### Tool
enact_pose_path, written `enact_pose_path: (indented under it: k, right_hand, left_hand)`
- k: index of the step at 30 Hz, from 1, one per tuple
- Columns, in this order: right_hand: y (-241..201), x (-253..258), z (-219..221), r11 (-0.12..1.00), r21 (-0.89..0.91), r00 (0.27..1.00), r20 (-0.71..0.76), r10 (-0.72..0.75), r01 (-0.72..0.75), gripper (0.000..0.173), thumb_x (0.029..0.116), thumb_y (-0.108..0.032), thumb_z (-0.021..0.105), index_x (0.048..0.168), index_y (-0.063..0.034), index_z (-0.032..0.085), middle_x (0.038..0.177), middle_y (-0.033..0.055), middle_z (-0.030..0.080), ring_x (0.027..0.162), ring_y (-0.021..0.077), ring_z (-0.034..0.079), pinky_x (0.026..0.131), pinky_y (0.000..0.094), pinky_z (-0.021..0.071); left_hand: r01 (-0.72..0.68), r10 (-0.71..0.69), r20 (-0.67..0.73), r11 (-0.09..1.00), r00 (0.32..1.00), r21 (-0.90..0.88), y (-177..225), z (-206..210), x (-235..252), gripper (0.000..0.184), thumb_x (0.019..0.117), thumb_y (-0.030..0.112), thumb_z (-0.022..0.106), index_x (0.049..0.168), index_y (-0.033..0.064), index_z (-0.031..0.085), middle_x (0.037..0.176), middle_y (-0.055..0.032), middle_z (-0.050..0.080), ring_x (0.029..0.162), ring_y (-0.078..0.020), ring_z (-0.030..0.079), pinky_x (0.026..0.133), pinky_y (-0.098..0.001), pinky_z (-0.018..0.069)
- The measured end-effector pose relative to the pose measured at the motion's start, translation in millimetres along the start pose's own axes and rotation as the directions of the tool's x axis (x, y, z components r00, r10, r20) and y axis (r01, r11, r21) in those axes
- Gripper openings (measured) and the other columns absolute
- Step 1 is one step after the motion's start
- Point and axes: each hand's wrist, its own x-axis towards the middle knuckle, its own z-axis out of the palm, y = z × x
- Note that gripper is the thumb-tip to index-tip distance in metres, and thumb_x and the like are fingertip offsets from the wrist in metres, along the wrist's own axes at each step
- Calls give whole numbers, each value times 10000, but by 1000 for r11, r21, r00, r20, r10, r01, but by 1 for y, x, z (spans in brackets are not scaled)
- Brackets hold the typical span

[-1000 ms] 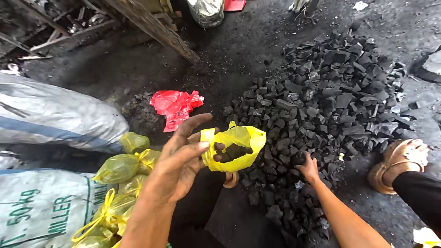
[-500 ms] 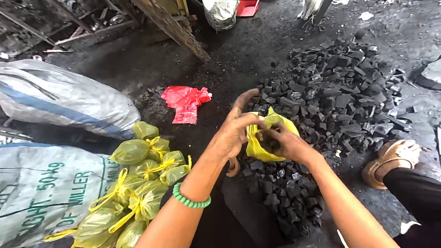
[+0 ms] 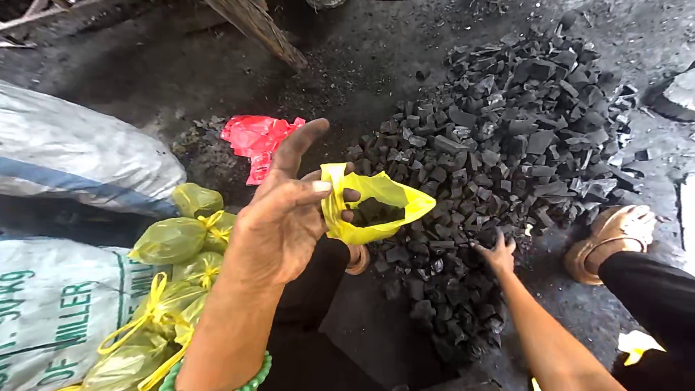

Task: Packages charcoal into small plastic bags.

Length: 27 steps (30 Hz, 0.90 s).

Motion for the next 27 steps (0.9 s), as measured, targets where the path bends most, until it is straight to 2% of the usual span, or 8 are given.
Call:
enact_pose_path:
  k: [4,10,15,17,20,22,25,27]
  right_hand:
    - [-28,-23,26,979,-116,984,68,-162,169,797,840,-325,861,1521,-171,477,1582,393,229,1279,590,497,985,674,489]
    - [-41,-24,37,945,-277,971,208,-119,175,901,853,-339,847,1603,-255,354,1642,330,169,1374,558,419,1050,630,459]
    - [-31,13,5,963,15,904,339,-259,270,686,883,-77,793,1503,-112,502,1416,330,536,1301,511,528,1066,671,425]
    - [-38,7,-18,938,261,858,402,-320,227,664,896,24,733,1500,-76,475,1382,274,574,1227,408,597,1016,584,498]
    - [-62,-18,-53,785,608,822,384,-421,118,682,912,73,626,1527,-116,397,1301,183,586,1028,272,644,837,461,575]
    - [-82,-41,-79,589,795,765,289,-575,142,724,822,-8,666,1485,-176,427,1205,69,644,948,166,679,770,359,608]
    - [-120,-80,-100,212,963,589,75,-805,167,597,668,-180,865,1225,-277,675,1052,-73,761,893,44,724,768,253,631]
    - [-143,-99,-98,127,977,439,38,-898,174,569,671,-239,882,1208,-309,711,1052,-98,766,913,21,720,781,236,625]
  left_hand:
    - [3,-1,-43,999,999,39,0,-8,1,557,950,171,463,1494,283,421,1117,-33,694,839,-117,713,717,-251,602]
    - [3,1,-108,999,994,35,1,-14,1,533,944,171,480,1463,287,453,1103,-23,697,819,-118,715,695,-249,605]
    - [38,-35,-81,999,996,36,-4,-7,4,504,959,181,455,1450,292,450,1080,-16,699,790,-108,707,652,-241,593]
    - [49,-48,-44,998,998,28,-6,3,8,530,938,195,499,1456,286,436,1067,-5,697,778,-102,696,643,-245,589]
    - [65,-66,26,997,997,30,-11,19,16,612,886,162,546,1476,234,400,1056,-19,699,781,-113,700,640,-258,599]
    - [80,-86,79,994,993,72,-16,30,20,634,881,144,533,1495,203,383,1063,-24,689,792,-101,690,647,-247,586]
    - [111,-125,159,989,979,97,-22,44,24,684,863,146,550,1520,203,366,1089,-51,679,830,-116,683,645,-254,574]
    - [125,-141,204,988,969,91,-25,52,26,703,862,135,560,1530,209,356,1107,-61,665,842,-119,679,641,-252,569]
